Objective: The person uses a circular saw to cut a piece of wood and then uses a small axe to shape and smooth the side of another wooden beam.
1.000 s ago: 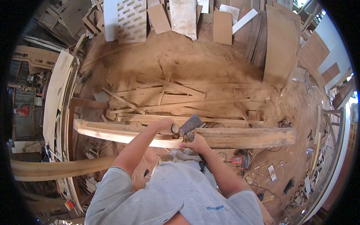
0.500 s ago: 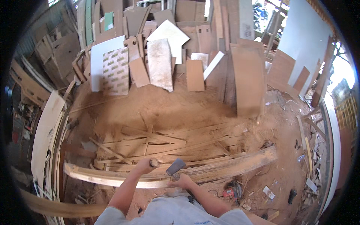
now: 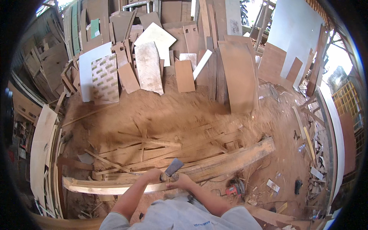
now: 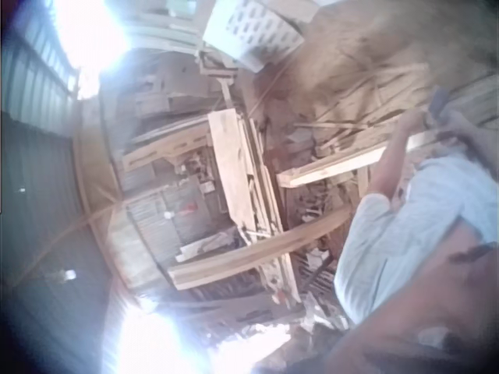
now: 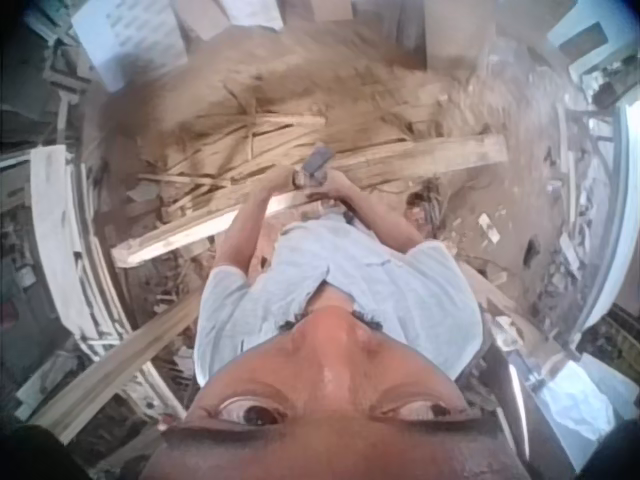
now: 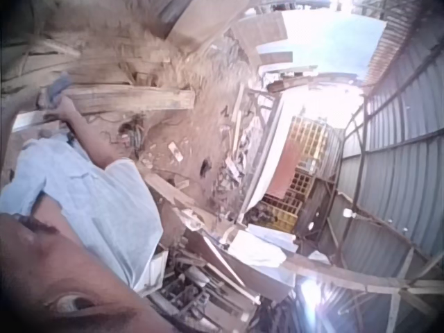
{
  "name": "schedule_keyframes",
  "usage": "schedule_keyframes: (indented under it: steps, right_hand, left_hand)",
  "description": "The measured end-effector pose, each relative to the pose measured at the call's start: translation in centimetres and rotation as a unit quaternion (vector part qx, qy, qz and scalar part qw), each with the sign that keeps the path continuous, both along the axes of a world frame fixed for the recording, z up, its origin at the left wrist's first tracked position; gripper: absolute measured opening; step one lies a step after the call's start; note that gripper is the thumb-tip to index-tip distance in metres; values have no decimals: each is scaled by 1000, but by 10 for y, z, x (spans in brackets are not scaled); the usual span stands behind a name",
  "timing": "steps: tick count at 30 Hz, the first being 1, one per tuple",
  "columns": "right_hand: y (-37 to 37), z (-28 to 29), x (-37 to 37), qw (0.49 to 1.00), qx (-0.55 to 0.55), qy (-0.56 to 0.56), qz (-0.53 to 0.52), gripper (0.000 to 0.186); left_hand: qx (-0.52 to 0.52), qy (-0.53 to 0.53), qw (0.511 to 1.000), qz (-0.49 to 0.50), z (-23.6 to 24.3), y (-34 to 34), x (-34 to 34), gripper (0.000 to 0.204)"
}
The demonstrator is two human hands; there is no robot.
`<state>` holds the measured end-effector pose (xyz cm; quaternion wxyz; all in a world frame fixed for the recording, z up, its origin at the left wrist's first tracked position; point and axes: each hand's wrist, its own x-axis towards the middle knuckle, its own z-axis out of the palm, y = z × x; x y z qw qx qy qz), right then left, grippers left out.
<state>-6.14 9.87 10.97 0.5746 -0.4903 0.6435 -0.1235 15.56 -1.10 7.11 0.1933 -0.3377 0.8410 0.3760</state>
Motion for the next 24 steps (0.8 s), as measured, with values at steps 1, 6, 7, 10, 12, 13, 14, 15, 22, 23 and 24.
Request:
schedule_keyframes:
  steps: [1, 6, 7, 10, 12, 13, 14, 15, 22, 23, 24]
  right_hand:
    - [-1, -3, -1, 1000, -2, 8, -3, 107]
    - [-4, -25, 0, 999, -21, 39, -13, 79]
    - [-5, -19, 1, 999, -30, 39, -14, 77]
    - [1, -57, -2, 997, 2, 70, -11, 74]
    - [-1, -69, -3, 999, 3, 29, -41, 74]
    - [-1, -72, -1, 999, 10, 24, -35, 74]
    - [0, -74, 0, 999, 0, 30, -30, 77]
    - [0, -73, 2, 999, -12, 37, -25, 79]
    - [-8, -54, 0, 997, 56, 38, 23, 121]
    - [-8, -53, -1, 997, 67, 35, 26, 122]
    - [-10, -53, -1, 996, 75, 32, 32, 123]
  left_hand:
    - [13, 18, 1000, 18, 22, -2, -3, 25]
    - [-53, 129, 970, 201, 7, -20, 6, 35]
    - [-76, 132, 971, 186, 3, -21, 9, 33]
    - [-60, 65, 988, 130, -5, -29, 7, 31]
    - [-3, 16, 995, 96, 8, -31, -5, 30]
    - [44, -23, 997, 57, 10, -29, -6, 28]
    - [49, -27, 996, 63, 4, -27, -5, 28]
    - [50, -12, 995, 85, -8, -23, -2, 30]
    - [9, 44, 990, 133, -6, -12, 8, 30]
    - [67, 50, 989, 124, 1, -13, 6, 30]
    - [66, 49, 989, 126, 4, -15, 4, 30]
